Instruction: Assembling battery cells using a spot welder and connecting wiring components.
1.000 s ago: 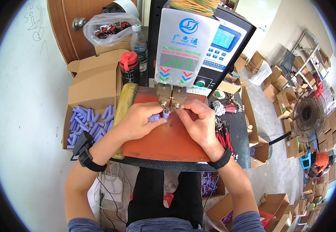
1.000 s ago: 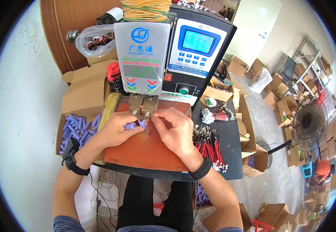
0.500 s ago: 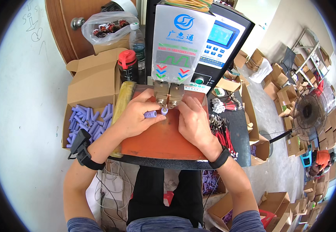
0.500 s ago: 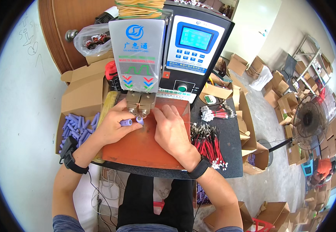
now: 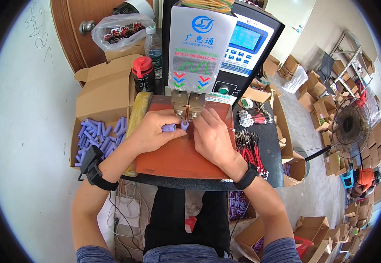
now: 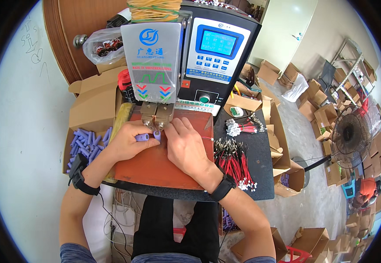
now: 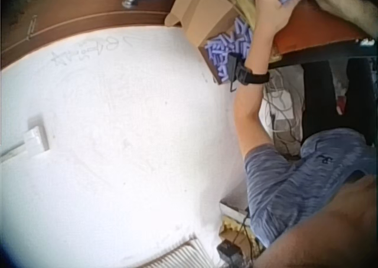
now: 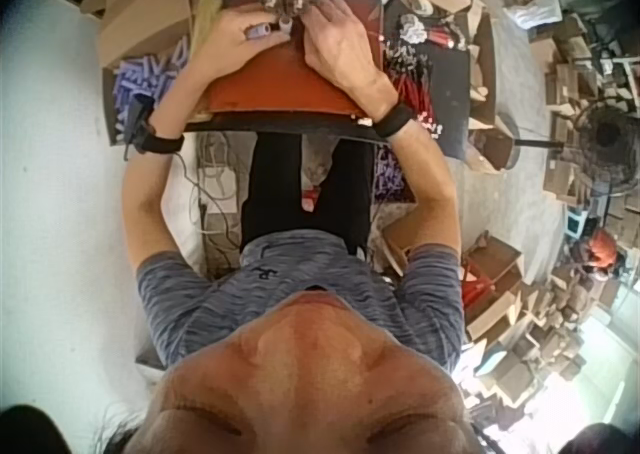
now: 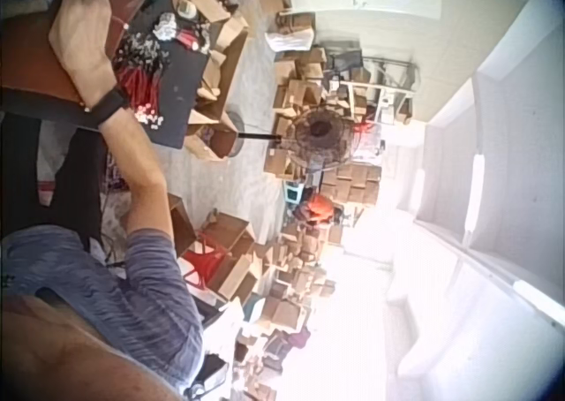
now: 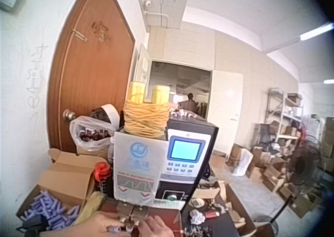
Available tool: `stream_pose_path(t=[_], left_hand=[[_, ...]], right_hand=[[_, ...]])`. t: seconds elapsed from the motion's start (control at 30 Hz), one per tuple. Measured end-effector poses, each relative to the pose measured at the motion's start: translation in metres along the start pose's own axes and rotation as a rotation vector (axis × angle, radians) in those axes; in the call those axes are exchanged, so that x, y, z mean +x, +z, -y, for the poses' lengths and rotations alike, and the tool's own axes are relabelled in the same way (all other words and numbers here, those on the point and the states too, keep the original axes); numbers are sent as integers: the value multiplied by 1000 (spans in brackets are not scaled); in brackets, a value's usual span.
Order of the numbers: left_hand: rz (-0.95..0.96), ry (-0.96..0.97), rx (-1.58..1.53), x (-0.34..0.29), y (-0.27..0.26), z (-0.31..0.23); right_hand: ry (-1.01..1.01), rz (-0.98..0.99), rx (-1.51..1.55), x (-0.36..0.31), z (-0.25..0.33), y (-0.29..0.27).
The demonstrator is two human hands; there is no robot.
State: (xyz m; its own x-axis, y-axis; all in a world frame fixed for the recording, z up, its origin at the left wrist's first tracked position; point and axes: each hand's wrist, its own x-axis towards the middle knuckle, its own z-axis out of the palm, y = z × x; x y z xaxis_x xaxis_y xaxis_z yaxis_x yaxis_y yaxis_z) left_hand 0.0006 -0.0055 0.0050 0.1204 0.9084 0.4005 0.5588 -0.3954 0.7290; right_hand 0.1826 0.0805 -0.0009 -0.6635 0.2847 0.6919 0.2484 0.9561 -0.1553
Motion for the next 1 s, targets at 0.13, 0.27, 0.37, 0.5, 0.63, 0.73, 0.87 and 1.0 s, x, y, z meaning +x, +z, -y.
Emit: stream_pose_path(t=[0.13, 0.27, 0.37, 0.5, 0.63, 0.73, 0.87, 1.0], left_hand=[[-100, 43, -9, 2, 1, 3], [-107, 15, -8, 1, 1, 5], [-103, 36, -3, 1, 2, 8], [-59, 53, -13, 0, 2, 10], [-59, 29, 8, 0, 1, 7], [-53, 20, -9, 0, 1, 8], [-18, 7, -29, 0, -1, 2], [12, -26, 12, 1, -1, -2]], right_hand=[[180, -124, 84, -2, 4, -5], [302, -162, 175, -2, 4, -7], [249, -191, 323, 1, 8, -9], [174, -198, 410, 0, 8, -14], [145, -218, 519, 2, 11, -17], [174, -208, 586, 0, 8, -19], [75, -150, 328, 1, 2, -18], [10, -40, 10, 1, 2, -13]])
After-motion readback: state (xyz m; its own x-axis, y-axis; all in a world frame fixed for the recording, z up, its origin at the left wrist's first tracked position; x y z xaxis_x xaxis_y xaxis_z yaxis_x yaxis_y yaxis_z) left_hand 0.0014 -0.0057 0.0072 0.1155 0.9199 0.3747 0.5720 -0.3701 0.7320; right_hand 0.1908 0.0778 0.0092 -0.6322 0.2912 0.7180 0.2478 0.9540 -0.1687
